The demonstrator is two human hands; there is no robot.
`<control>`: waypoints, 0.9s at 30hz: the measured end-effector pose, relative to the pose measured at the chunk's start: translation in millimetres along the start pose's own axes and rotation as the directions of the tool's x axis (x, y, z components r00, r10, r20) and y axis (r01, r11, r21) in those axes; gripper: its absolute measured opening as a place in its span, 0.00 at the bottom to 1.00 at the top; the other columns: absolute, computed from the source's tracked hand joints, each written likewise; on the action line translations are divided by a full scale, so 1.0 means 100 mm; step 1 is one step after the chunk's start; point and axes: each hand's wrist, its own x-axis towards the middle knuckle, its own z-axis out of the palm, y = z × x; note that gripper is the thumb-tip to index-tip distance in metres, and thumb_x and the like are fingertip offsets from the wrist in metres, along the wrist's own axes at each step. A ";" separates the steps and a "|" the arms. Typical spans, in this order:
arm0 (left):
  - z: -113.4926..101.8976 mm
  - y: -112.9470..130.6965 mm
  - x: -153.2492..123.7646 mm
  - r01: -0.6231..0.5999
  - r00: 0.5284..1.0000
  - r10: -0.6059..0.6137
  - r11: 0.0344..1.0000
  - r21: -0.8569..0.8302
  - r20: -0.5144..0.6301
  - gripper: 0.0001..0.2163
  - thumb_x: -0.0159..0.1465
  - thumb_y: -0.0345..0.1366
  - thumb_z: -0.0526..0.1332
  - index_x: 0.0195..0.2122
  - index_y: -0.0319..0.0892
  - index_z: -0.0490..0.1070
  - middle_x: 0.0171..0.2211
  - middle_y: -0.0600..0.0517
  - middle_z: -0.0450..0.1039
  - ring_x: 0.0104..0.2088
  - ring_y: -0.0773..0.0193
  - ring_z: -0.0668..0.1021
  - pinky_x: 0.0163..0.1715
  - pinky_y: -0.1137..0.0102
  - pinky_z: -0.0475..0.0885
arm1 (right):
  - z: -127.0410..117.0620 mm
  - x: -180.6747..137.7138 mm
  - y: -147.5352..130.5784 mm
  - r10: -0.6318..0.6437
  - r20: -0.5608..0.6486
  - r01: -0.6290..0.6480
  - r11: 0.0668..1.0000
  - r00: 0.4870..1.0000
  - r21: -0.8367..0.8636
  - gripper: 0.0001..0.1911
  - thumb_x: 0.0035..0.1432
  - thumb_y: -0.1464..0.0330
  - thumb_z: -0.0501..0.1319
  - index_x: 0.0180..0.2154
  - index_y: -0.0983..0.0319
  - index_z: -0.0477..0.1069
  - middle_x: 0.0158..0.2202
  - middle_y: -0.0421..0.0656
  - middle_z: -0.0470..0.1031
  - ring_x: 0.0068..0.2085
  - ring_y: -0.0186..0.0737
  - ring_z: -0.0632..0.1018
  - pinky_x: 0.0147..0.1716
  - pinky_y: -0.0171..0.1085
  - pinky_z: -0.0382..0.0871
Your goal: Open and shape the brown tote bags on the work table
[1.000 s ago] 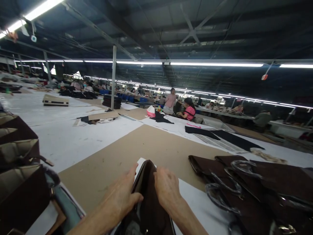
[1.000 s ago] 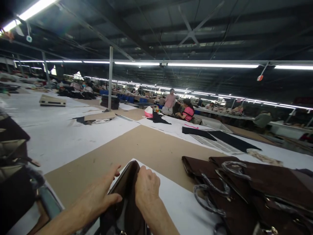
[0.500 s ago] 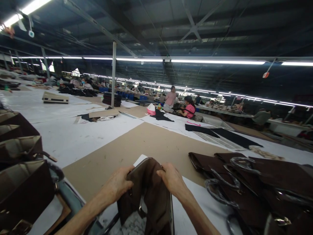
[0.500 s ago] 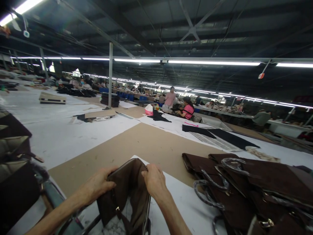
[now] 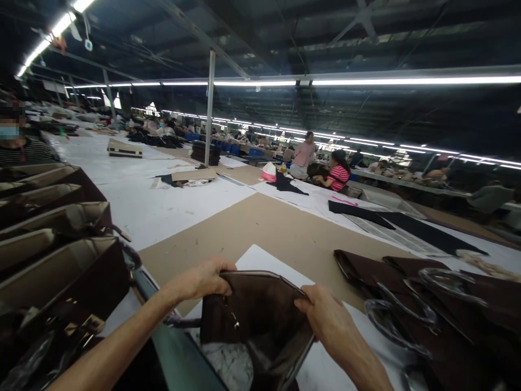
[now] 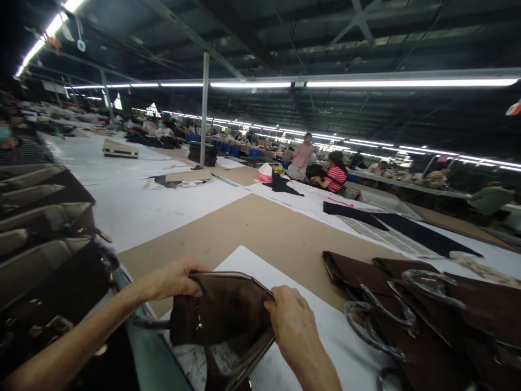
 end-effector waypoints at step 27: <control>0.20 0.44 0.45 -0.313 0.936 0.349 0.885 0.344 -0.049 0.12 0.53 0.37 0.62 0.39 0.47 0.71 0.31 0.57 0.72 0.35 0.63 0.73 0.31 0.74 0.62 | -0.08 0.05 0.04 -0.040 0.109 0.023 0.988 0.993 0.152 0.09 0.50 0.71 0.52 0.19 0.60 0.60 0.17 0.35 0.62 0.20 0.29 0.65 0.19 0.31 0.49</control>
